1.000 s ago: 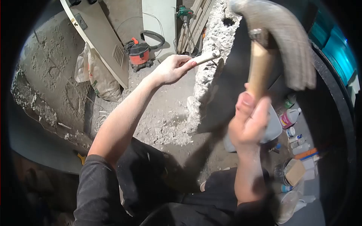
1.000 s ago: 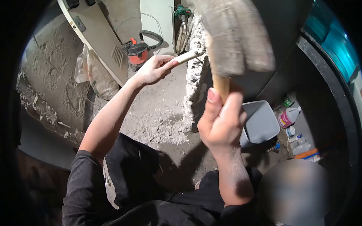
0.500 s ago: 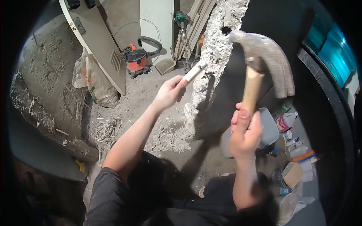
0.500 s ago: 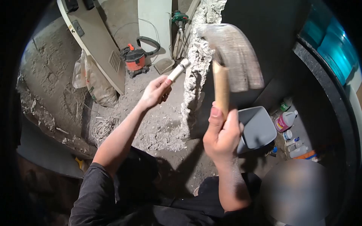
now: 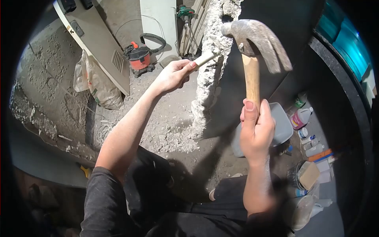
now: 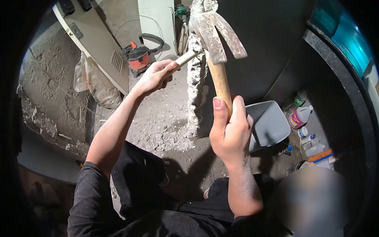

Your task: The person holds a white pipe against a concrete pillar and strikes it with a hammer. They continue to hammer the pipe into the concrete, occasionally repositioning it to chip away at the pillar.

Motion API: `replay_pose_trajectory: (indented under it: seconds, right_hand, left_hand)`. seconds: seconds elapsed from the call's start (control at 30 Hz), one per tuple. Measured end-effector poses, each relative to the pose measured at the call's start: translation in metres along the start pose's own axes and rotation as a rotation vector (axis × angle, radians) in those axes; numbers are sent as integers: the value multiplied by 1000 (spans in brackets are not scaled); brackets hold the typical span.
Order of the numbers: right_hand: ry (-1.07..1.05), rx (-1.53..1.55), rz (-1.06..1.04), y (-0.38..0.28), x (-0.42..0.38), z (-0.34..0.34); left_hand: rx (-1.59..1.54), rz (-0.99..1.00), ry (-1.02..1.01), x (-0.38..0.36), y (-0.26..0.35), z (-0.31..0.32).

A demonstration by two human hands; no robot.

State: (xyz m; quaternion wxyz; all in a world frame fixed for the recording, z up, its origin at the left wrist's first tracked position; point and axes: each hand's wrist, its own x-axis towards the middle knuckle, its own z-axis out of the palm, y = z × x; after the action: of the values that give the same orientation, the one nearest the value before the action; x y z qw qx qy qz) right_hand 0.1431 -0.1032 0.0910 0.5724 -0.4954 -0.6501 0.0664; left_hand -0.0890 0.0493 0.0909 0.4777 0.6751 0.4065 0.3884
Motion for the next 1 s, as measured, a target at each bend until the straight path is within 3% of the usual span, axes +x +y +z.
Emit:
replay_pose_trajectory:
  seconds: [0.17, 0.27, 0.37, 0.43, 0.6, 0.7, 0.77, 0.83, 1.0]
  right_hand:
    - [58, 60, -75, -18, -4, 5]
    - [59, -81, -111, -1, 2, 20]
    - [-173, -265, 129, 14, 11, 31]
    - [-149, -305, 101, 10, 12, 26]
    - [0, -97, -4, -14, 0, 6]
    - [122, 94, -31, -20, 0, 11]
    - [92, -54, -19, -8, 7, 20]
    - [-133, -220, 163, 5, 16, 26]
    - [-129, -228, 153, -12, 15, 9]
  left_hand:
    - [195, 54, 34, 5, -2, 2]
    - [273, 88, 51, 7, -2, 0]
    - [363, 142, 71, 10, -2, 1]
    - [415, 172, 83, 12, -2, 1]
    - [524, 197, 128, 10, 5, 3]
    - [522, 105, 102, 5, 15, 2]
    - [553, 148, 110, 8, 10, 1]
    - [567, 250, 144, 12, 1, 2]
    - [421, 141, 157, 9, -14, 13]
